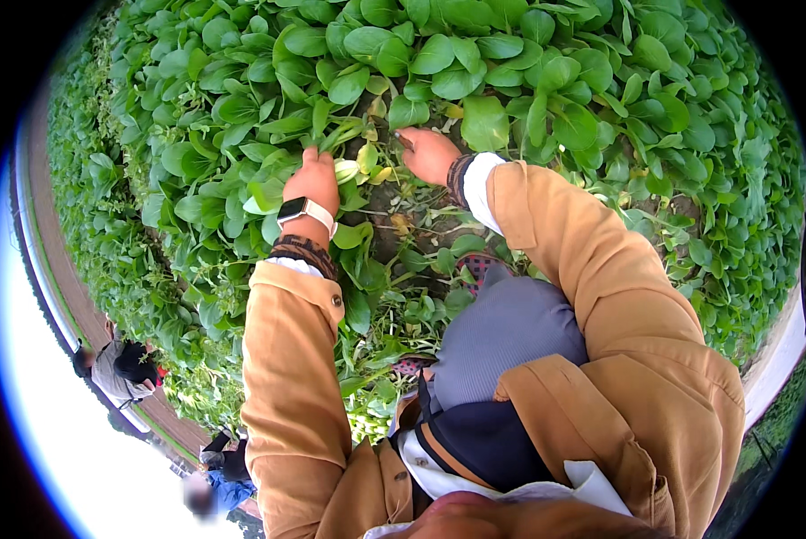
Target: The person harvests leafy green vegetables in a field using a knife to cut the stems near the base. The harvested vegetables are gathered in the left hand and periodically placed into a basket on the ground.
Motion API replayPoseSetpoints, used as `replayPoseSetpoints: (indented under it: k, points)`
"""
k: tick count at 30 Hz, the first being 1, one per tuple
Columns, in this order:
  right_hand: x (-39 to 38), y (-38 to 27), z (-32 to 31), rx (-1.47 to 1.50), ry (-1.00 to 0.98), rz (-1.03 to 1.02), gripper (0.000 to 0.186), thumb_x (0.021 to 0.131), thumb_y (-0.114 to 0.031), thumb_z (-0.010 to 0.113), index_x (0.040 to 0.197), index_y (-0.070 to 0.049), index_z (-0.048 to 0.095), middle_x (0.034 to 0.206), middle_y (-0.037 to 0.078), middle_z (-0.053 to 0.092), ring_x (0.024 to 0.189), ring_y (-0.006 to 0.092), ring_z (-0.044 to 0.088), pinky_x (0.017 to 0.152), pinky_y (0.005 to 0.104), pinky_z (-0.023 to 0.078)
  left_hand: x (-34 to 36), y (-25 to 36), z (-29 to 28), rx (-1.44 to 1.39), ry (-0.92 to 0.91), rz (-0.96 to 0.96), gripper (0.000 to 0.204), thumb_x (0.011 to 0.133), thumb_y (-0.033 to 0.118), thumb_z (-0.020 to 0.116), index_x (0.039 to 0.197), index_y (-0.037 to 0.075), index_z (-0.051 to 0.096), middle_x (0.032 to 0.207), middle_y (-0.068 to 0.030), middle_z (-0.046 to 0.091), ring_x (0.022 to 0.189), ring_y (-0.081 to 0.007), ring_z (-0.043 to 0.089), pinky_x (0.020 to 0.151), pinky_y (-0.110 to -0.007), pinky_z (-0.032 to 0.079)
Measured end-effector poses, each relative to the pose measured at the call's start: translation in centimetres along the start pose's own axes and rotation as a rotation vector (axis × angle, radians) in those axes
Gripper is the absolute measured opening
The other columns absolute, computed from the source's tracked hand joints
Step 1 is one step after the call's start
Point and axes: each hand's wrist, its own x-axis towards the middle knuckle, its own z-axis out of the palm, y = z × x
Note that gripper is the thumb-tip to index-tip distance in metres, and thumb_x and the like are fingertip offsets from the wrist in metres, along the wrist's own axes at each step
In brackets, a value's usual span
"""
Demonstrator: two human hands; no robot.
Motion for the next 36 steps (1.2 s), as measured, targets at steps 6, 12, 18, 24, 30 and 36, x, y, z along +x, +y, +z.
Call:
replayPoseSetpoints:
  k: [6,12,18,24,30,36]
  points:
    - [0.6,0.3,1.0,-0.032,0.041,-0.061,0.045,0.082,-0.012,0.055,0.126,-0.003,0.055,0.111,0.025,0.062,0.102,0.0416,0.058,0.089,0.0451,0.047,-0.8,0.1,0.5,-0.112,0.058,-0.059,0.031,0.085,0.006,0.054,0.116,0.006,0.057,0.136,-0.0175,0.048,0.087,-0.0345,0.067,0.075,-0.042,0.056]
    - [1.1,0.5,2.9,0.067,0.098,-0.124,0.049,0.081,-0.011,0.054,0.129,-0.003,0.052,0.107,0.027,0.062,0.099,0.0422,0.059,0.088,0.0446,0.047,-1.3,0.2,0.0,-0.161,0.051,-0.102,0.044,0.079,0.009,0.062,0.122,0.005,0.056,0.13,-0.0185,0.053,0.09,-0.0325,0.067,0.077,-0.04,0.056]
    - [2.9,0.6,4.1,0.022,0.042,-0.057,0.058,0.084,-0.01,0.054,0.141,-0.004,0.041,0.105,0.027,0.063,0.096,0.0381,0.062,0.086,0.0393,0.048,-1.0,-0.3,0.2,-0.206,0.115,-0.082,0.044,0.076,0.011,0.067,0.119,0.006,0.056,0.123,-0.0167,0.057,0.093,-0.032,0.066,0.08,-0.04,0.055]
    - [0.5,1.4,4.2,0.124,-0.077,0.003,0.059,0.083,-0.009,0.054,0.14,-0.004,0.042,0.118,0.025,0.06,0.107,0.0369,0.06,0.095,0.0379,0.046,-0.3,0.1,-1.8,-0.077,0.175,-0.003,0.037,0.08,0.01,0.064,0.115,0.013,0.052,0.09,-0.0107,0.063,0.08,-0.0322,0.065,0.069,-0.043,0.053]
    - [-2.6,-0.3,0.7,0.14,0.085,-0.062,0.048,0.082,-0.01,0.055,0.13,-0.004,0.05,0.109,0.025,0.062,0.098,0.0392,0.06,0.086,0.0424,0.048,3.1,0.9,-4.6,0.328,0.271,0.085,0.082,0.087,0.004,0.051,0.152,0.036,0.012,0.066,-0.0059,0.059,0.054,-0.0232,0.063,0.045,-0.036,0.051]
    - [1.3,-1.0,-1.3,-0.019,0.176,-0.175,0.04,0.085,-0.012,0.054,0.125,-0.006,0.055,0.11,0.026,0.06,0.099,0.0412,0.058,0.086,0.0449,0.048,5.0,-2.5,-4.3,0.068,-0.01,-0.111,0.022,0.093,0.009,0.044,0.113,0.01,0.055,0.09,-0.0137,0.069,0.085,-0.0308,0.069,0.068,-0.042,0.055]
